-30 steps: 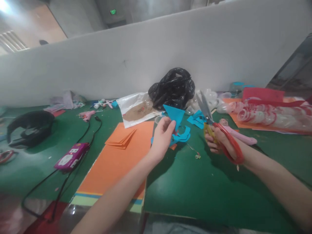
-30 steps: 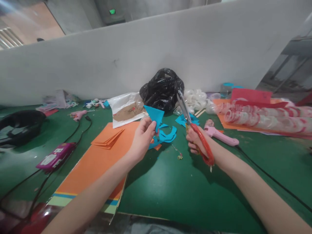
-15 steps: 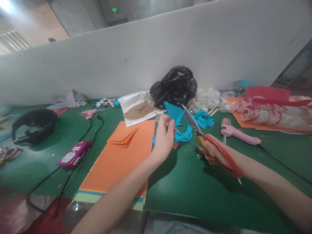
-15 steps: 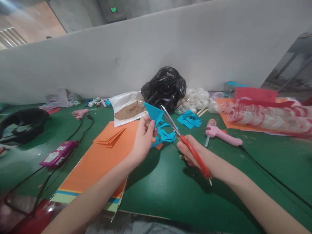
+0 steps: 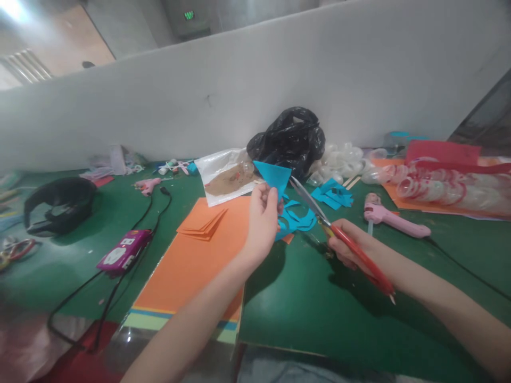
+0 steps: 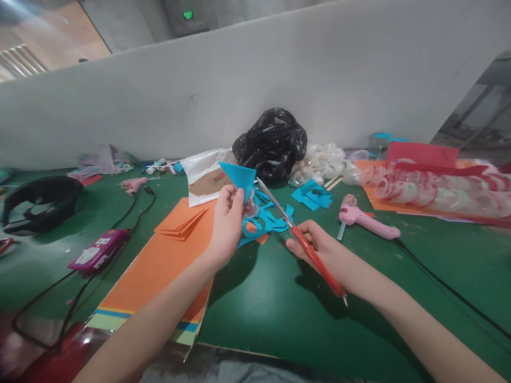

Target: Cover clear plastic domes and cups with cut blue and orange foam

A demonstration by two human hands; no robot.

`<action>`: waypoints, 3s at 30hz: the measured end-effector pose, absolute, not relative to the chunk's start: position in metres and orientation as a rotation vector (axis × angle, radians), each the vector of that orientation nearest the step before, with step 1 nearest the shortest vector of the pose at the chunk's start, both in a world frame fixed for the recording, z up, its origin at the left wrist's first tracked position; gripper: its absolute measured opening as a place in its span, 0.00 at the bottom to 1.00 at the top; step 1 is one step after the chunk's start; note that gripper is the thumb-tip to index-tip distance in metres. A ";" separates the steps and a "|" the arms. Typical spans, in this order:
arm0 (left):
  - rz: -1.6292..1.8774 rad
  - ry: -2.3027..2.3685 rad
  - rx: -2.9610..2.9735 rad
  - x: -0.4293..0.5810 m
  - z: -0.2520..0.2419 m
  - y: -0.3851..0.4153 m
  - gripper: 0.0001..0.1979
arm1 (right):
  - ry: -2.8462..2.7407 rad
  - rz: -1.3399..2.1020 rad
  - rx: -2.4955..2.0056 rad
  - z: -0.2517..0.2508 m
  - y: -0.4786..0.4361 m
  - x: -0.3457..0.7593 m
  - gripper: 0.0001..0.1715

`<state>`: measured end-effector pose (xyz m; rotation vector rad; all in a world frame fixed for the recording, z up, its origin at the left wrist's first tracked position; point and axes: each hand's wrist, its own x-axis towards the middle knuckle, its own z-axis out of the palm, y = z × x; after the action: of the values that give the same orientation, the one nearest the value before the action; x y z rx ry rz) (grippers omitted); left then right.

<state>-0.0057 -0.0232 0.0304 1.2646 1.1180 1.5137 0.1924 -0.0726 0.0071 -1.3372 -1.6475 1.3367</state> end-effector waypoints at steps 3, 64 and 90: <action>1.491 1.103 1.289 -0.007 0.029 -0.022 0.06 | -1.589 1.408 -1.371 0.013 -0.074 0.187 0.38; 1.391 1.058 1.356 -0.005 0.031 -0.028 0.09 | -1.676 1.449 -1.341 0.007 -0.075 0.189 0.35; 1.385 1.017 1.325 0.001 0.030 -0.035 0.10 | -1.602 1.497 -1.299 0.014 -0.077 0.182 0.38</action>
<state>0.0012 -0.0352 0.0296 1.3249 1.0168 1.3852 0.1816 -0.0766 0.0143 -1.2986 -1.6024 1.4974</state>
